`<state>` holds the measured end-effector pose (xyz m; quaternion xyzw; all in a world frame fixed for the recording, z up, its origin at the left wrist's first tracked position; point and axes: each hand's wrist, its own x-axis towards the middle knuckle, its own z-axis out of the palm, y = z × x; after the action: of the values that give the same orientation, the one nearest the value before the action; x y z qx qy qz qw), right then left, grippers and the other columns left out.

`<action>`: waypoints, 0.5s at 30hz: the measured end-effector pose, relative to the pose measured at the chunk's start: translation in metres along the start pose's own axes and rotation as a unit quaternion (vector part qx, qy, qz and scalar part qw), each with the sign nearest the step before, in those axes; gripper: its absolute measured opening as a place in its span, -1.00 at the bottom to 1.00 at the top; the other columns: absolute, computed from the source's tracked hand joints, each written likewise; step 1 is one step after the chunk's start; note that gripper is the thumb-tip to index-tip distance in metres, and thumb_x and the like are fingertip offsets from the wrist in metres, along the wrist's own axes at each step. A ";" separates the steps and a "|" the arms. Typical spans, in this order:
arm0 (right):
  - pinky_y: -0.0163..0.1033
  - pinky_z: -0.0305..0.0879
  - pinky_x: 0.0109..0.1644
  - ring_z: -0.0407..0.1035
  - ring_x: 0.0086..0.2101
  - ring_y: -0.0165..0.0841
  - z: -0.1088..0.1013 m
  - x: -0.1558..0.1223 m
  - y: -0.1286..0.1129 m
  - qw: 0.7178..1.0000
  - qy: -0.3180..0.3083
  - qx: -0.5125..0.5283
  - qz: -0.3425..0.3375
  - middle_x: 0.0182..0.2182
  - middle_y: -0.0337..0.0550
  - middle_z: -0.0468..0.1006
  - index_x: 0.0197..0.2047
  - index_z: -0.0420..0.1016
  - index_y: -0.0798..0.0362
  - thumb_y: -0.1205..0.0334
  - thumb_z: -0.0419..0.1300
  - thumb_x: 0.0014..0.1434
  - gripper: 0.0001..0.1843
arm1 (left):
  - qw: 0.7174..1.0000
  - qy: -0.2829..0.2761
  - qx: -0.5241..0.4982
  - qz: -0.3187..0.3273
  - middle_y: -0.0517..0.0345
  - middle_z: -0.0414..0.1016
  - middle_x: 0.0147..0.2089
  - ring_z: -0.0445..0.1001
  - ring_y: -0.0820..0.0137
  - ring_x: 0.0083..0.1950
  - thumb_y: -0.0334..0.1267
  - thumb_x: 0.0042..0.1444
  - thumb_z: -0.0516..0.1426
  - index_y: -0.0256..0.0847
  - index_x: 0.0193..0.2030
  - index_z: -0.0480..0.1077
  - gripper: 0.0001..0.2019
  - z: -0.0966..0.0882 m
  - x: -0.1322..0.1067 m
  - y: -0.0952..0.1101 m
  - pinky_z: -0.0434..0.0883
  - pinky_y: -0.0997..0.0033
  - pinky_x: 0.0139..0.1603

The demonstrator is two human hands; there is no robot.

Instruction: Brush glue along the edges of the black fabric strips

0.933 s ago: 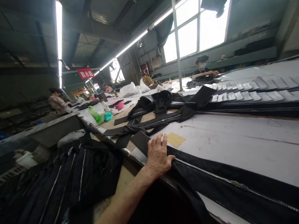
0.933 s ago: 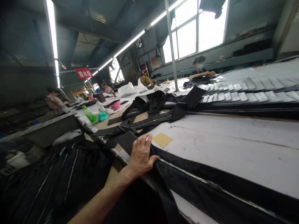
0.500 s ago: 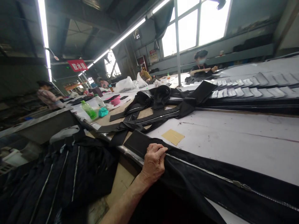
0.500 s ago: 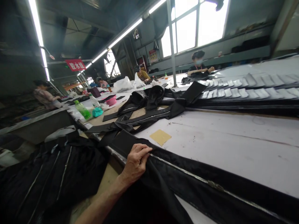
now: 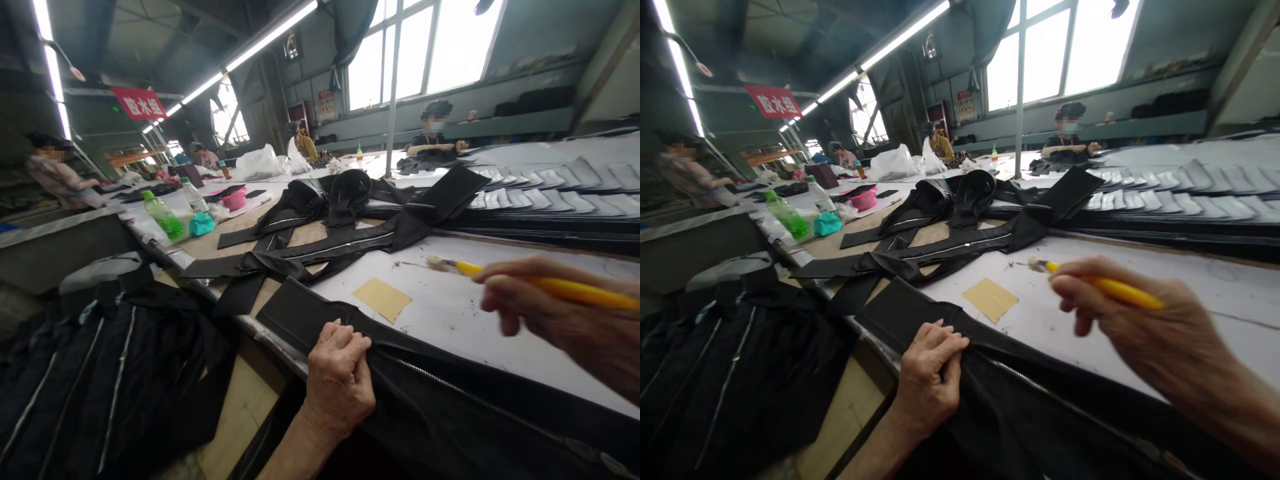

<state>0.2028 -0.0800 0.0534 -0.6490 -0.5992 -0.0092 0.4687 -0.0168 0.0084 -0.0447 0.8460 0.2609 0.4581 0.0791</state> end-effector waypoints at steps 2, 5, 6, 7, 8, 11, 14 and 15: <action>-0.38 0.25 -0.64 0.31 -0.67 -0.44 0.033 0.007 -0.009 0.995 -0.080 0.057 -0.023 -0.61 -0.20 0.44 -0.36 0.47 0.02 -0.09 0.08 0.15 -0.64 | 1.000 0.003 -0.005 -0.009 0.13 0.43 -0.42 0.40 0.37 -0.30 -0.54 0.01 -0.03 -0.20 -0.36 0.42 -0.76 0.001 0.000 0.000 0.39 0.19 0.00; -0.39 0.23 -0.56 0.35 -0.59 -0.44 0.076 0.012 -0.007 0.984 -0.149 -0.011 -0.101 -0.54 -0.21 0.48 -0.30 0.45 0.02 0.15 -0.03 0.20 -0.74 | 1.000 0.006 -0.012 -0.024 0.12 0.43 -0.42 0.40 0.37 -0.32 -0.54 0.00 -0.03 -0.20 -0.40 0.40 -0.77 0.000 -0.001 -0.001 0.39 0.18 0.00; -0.38 0.22 -0.53 0.36 -0.57 -0.44 0.086 0.013 -0.005 0.978 -0.154 -0.047 -0.132 -0.52 -0.21 0.48 -0.31 0.44 0.03 0.20 -0.04 0.19 -0.76 | 0.999 0.005 -0.014 -0.029 0.11 0.43 -0.42 0.40 0.36 -0.32 -0.54 -0.01 -0.03 -0.20 -0.41 0.39 -0.77 -0.001 -0.001 -0.001 0.38 0.17 -0.01; -0.38 0.20 -0.52 0.35 -0.56 -0.44 0.094 0.014 -0.004 0.972 -0.151 -0.080 -0.163 -0.53 -0.22 0.48 -0.32 0.42 0.04 0.23 -0.03 0.18 -0.79 | 0.999 0.004 -0.014 -0.034 0.11 0.43 -0.43 0.40 0.35 -0.32 -0.54 -0.02 -0.03 -0.20 -0.41 0.39 -0.78 -0.001 -0.002 -0.001 0.38 0.16 -0.01; -0.38 0.16 -0.53 0.33 -0.58 -0.44 0.100 0.015 -0.003 0.965 -0.141 -0.108 -0.192 -0.55 -0.23 0.46 -0.35 0.39 0.04 0.25 -0.01 0.16 -0.82 | 0.999 0.003 -0.013 -0.038 0.11 0.43 -0.43 0.40 0.34 -0.32 -0.53 -0.04 -0.02 -0.19 -0.41 0.39 -0.78 -0.001 -0.002 0.000 0.39 0.16 -0.03; -0.38 0.08 -0.60 0.29 -0.63 -0.46 0.113 0.016 -0.002 0.948 -0.105 -0.134 -0.271 -0.61 -0.29 0.40 -0.42 0.32 0.02 0.33 0.01 0.08 -0.90 | 0.999 0.031 -0.009 -0.034 0.12 0.39 -0.49 0.37 0.35 -0.41 -0.47 -0.14 0.02 -0.17 -0.45 0.39 -0.83 0.003 -0.002 0.002 0.44 0.22 -0.19; -0.42 0.12 -0.63 0.31 -0.63 -0.47 0.129 0.015 0.010 0.949 -0.111 -0.109 -0.274 -0.60 -0.33 0.41 -0.43 0.29 -0.02 0.34 0.05 0.00 -0.94 | 0.984 0.169 0.040 -0.020 0.19 0.26 -0.67 0.25 0.44 -0.60 -0.48 -0.23 0.04 -0.16 -0.63 0.31 -0.86 0.019 0.001 -0.004 0.42 0.41 -0.39; -0.42 0.12 -0.65 0.29 -0.65 -0.49 0.136 0.014 0.017 0.951 -0.117 -0.096 -0.269 -0.60 -0.34 0.39 -0.42 0.28 -0.03 0.29 0.09 0.01 -0.97 | 0.973 0.218 0.068 -0.017 0.20 0.20 -0.72 0.20 0.46 -0.64 -0.48 -0.25 0.05 -0.16 -0.67 0.28 -0.85 0.025 0.002 -0.009 0.39 0.47 -0.46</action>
<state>0.1456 0.0178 -0.0251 -0.5018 -0.7986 -0.1164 0.3113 0.0013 0.0196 -0.0608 0.7249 0.3165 0.6111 -0.0297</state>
